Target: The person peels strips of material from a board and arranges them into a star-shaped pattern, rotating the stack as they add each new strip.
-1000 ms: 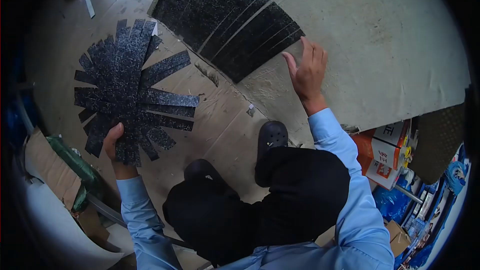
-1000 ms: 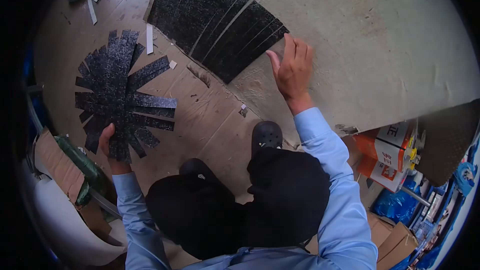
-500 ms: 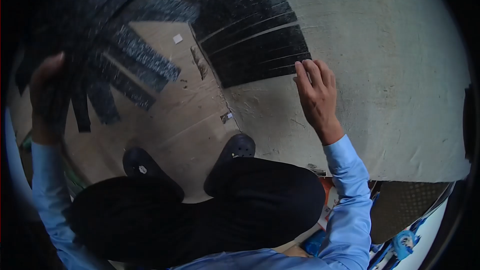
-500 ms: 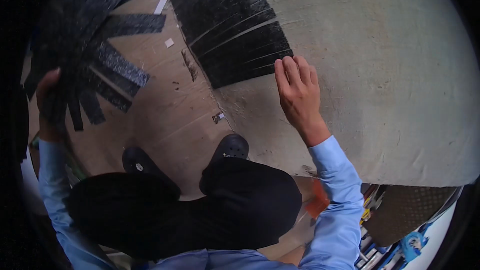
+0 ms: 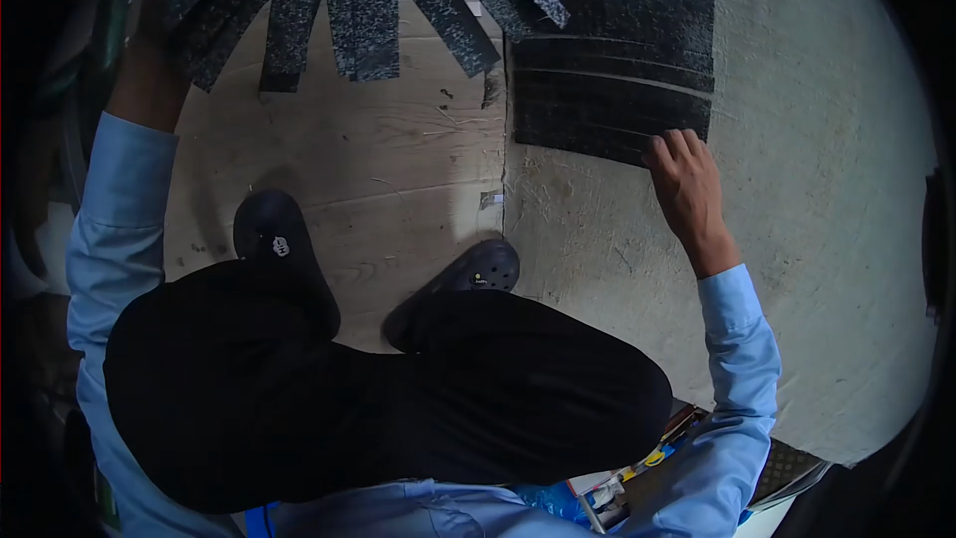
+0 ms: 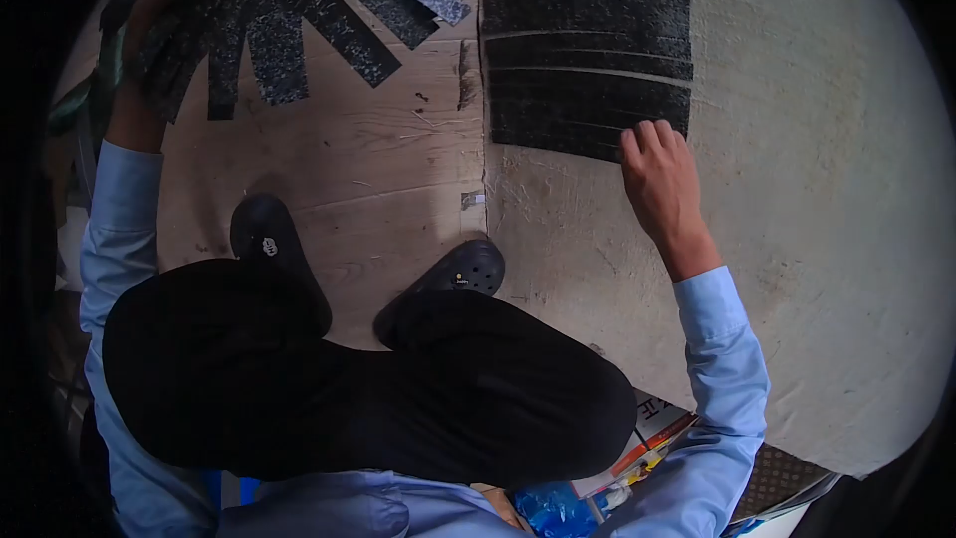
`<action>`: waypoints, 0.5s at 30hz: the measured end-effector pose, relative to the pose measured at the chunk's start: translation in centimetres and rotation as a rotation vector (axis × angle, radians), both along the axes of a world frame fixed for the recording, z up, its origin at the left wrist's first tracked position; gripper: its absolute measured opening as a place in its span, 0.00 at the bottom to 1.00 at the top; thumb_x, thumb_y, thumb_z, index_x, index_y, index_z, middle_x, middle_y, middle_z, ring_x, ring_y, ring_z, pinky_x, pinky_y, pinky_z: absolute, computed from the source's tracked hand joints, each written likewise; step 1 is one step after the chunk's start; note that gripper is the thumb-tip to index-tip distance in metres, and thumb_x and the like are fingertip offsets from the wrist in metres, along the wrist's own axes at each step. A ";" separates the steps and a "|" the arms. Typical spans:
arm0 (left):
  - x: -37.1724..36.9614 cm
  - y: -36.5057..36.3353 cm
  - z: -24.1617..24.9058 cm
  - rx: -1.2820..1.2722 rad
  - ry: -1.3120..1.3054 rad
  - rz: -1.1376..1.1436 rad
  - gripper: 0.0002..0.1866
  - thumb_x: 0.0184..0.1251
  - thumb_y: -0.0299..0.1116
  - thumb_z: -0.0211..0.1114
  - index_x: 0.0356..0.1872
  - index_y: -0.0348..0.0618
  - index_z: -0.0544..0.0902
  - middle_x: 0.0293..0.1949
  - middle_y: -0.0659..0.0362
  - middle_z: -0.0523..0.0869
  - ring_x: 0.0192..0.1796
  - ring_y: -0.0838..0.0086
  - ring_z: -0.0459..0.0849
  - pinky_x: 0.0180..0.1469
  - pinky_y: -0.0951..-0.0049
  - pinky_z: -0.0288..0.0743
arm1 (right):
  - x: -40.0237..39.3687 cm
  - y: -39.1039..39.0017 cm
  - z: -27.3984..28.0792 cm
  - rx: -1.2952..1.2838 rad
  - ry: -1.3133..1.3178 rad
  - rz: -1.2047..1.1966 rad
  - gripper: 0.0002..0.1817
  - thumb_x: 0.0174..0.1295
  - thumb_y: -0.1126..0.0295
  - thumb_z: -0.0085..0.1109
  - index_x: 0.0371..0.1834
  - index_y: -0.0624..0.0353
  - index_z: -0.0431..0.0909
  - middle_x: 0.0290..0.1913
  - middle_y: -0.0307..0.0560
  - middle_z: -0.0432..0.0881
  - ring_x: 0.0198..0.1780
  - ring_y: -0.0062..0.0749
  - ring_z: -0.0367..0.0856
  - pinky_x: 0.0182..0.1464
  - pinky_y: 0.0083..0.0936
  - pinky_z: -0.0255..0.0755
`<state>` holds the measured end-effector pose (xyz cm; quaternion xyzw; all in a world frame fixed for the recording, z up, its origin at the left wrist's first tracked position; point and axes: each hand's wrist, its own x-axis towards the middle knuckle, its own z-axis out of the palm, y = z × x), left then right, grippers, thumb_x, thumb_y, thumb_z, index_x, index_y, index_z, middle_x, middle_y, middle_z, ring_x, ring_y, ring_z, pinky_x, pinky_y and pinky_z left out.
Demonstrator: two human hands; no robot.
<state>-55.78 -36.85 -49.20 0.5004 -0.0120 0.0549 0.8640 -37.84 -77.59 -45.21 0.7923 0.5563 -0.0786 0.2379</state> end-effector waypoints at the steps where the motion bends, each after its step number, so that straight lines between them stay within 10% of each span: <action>1: -0.3 -0.4 0.3 -0.052 0.023 0.006 0.13 0.69 0.34 0.51 0.44 0.39 0.80 0.49 0.52 0.80 0.52 0.69 0.79 0.56 0.69 0.74 | -0.6 0.2 -0.6 0.186 0.104 -0.009 0.07 0.54 0.75 0.54 0.36 0.63 0.74 0.36 0.47 0.74 0.40 0.39 0.73 0.41 0.29 0.70; 6: -0.9 -0.4 0.1 -0.235 0.087 -0.024 0.13 0.69 0.35 0.51 0.43 0.38 0.80 0.46 0.52 0.82 0.49 0.68 0.81 0.53 0.68 0.77 | -8.0 2.2 -7.3 0.486 0.992 -0.862 0.12 0.63 0.70 0.54 0.48 0.64 0.76 0.45 0.48 0.80 0.46 0.32 0.80 0.43 0.28 0.76; 8: -0.9 1.5 -2.3 0.312 -0.245 -0.036 0.14 0.70 0.34 0.49 0.49 0.41 0.78 0.50 0.56 0.80 0.53 0.71 0.79 0.57 0.72 0.72 | -10.0 3.4 -9.3 0.519 1.198 -0.982 0.16 0.65 0.67 0.52 0.53 0.64 0.74 0.47 0.48 0.80 0.48 0.31 0.79 0.45 0.28 0.76; 11: -0.3 1.6 -3.0 0.447 -0.379 -0.317 0.13 0.69 0.32 0.49 0.49 0.41 0.78 0.49 0.56 0.81 0.50 0.71 0.80 0.56 0.72 0.73 | -10.5 4.2 -10.4 1.130 2.124 -1.177 0.46 0.59 0.36 0.43 0.64 0.71 0.58 0.55 0.60 0.73 0.52 0.43 0.76 0.55 0.34 0.70; 13: -0.8 0.3 -5.4 0.228 -0.111 -0.560 0.13 0.65 0.28 0.53 0.50 0.38 0.77 0.47 0.55 0.82 0.48 0.69 0.82 0.55 0.70 0.74 | -11.3 4.7 -9.8 1.281 2.402 -1.097 0.50 0.55 0.32 0.44 0.64 0.70 0.57 0.58 0.63 0.69 0.53 0.48 0.75 0.56 0.37 0.69; 15: -0.1 -4.2 -2.2 -0.005 0.694 -0.561 0.18 0.60 0.27 0.60 0.52 0.35 0.75 0.48 0.54 0.81 0.48 0.68 0.81 0.55 0.68 0.73 | -12.1 4.8 -10.5 1.446 2.824 -0.823 0.51 0.54 0.32 0.45 0.67 0.67 0.50 0.60 0.66 0.65 0.55 0.61 0.71 0.57 0.54 0.65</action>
